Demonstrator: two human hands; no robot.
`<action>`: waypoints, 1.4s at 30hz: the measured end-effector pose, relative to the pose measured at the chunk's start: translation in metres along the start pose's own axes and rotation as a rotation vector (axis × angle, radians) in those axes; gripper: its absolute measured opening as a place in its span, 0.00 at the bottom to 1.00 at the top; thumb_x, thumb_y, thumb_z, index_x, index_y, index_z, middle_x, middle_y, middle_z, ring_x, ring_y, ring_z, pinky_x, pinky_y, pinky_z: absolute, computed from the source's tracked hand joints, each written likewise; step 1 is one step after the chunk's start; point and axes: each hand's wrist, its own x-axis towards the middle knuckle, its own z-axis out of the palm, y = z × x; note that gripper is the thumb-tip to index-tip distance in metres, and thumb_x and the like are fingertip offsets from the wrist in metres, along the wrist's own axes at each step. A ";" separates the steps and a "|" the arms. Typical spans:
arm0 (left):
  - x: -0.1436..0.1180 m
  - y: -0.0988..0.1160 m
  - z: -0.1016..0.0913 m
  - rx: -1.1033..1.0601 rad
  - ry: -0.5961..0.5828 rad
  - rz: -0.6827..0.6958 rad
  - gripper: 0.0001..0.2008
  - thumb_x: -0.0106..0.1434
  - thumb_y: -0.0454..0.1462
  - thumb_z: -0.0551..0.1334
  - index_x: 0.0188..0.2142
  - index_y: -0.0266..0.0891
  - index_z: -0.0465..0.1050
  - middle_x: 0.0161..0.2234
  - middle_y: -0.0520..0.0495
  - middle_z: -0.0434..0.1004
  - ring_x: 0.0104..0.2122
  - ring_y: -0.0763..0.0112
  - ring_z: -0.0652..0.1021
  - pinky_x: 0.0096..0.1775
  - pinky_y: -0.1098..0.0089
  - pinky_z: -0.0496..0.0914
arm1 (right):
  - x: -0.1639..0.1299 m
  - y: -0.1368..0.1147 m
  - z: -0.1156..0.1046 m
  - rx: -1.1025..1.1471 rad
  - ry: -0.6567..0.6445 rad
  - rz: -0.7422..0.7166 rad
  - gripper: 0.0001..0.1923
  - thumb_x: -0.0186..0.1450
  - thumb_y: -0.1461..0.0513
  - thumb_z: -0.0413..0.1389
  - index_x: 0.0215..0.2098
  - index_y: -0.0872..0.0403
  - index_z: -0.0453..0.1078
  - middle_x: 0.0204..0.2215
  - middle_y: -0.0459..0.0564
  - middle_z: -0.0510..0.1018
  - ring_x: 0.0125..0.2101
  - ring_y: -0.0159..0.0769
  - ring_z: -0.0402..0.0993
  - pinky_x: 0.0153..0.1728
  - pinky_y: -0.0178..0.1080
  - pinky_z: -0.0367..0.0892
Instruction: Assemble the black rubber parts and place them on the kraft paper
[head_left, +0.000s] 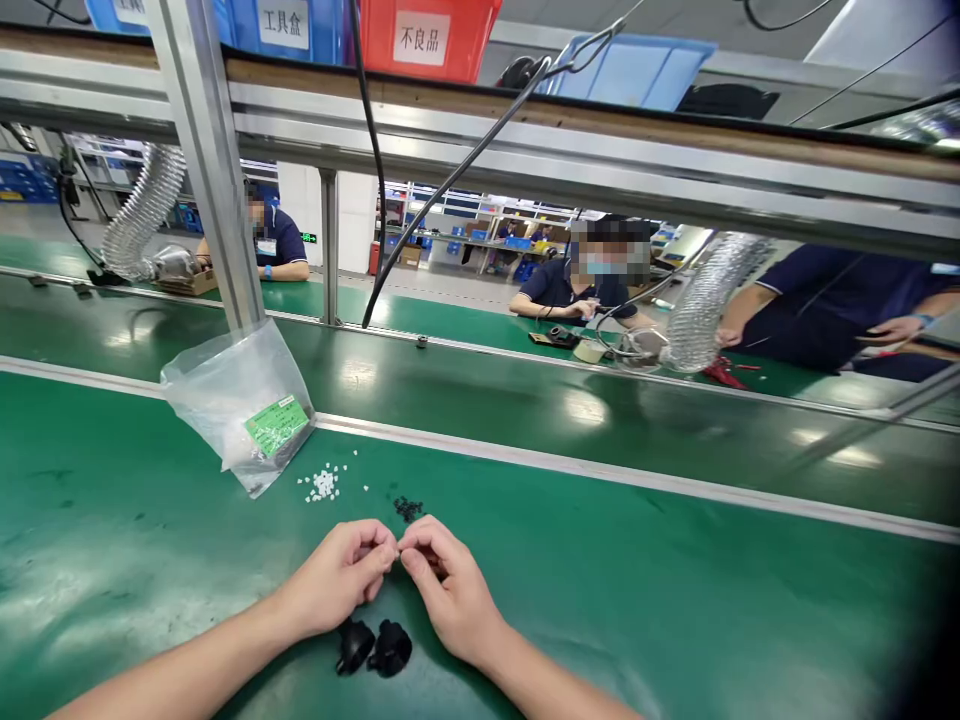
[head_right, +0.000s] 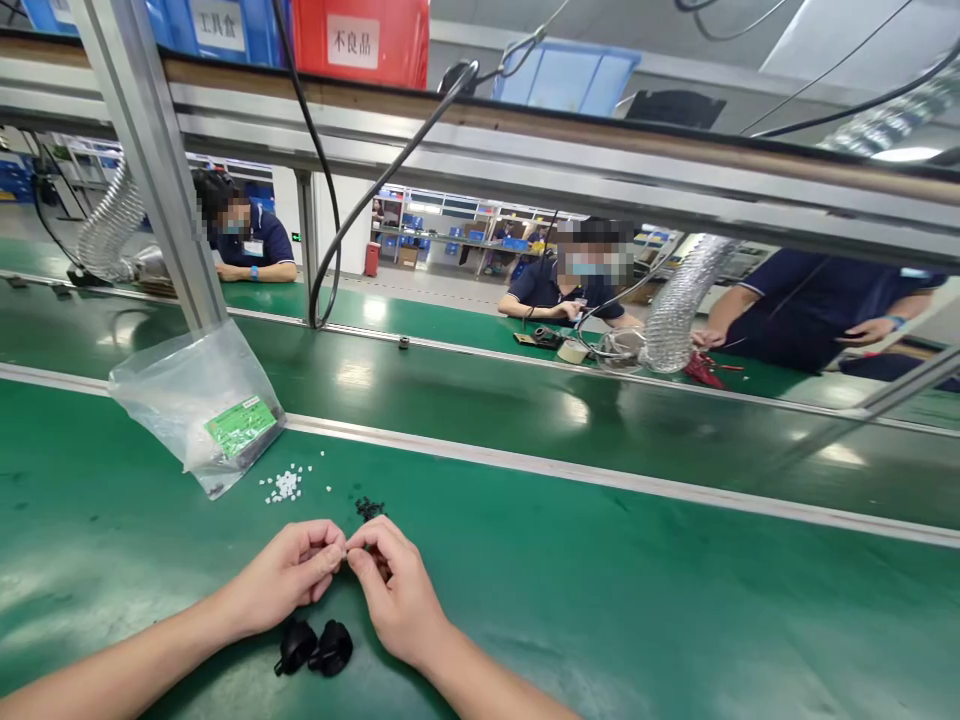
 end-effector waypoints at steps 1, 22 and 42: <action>0.000 0.000 0.000 -0.008 -0.003 0.006 0.24 0.69 0.57 0.60 0.35 0.38 0.67 0.20 0.58 0.63 0.20 0.77 0.58 0.23 0.74 0.52 | 0.000 -0.001 0.000 -0.010 0.003 -0.011 0.11 0.77 0.56 0.53 0.40 0.51 0.73 0.35 0.48 0.74 0.35 0.37 0.71 0.34 0.37 0.65; 0.008 0.001 -0.003 -0.191 0.086 -0.134 0.30 0.57 0.64 0.67 0.31 0.40 0.64 0.16 0.61 0.60 0.17 0.81 0.53 0.21 0.73 0.45 | -0.002 -0.009 0.002 -0.294 -0.078 -0.236 0.19 0.76 0.65 0.51 0.62 0.48 0.73 0.45 0.56 0.79 0.41 0.42 0.77 0.41 0.41 0.75; -0.031 0.047 -0.045 0.612 -0.294 0.037 0.16 0.54 0.43 0.77 0.42 0.48 0.82 0.45 0.50 0.75 0.41 0.64 0.74 0.41 0.69 0.67 | -0.004 -0.009 -0.006 -0.133 0.066 -0.132 0.07 0.72 0.61 0.59 0.36 0.52 0.78 0.28 0.49 0.79 0.26 0.35 0.72 0.25 0.35 0.66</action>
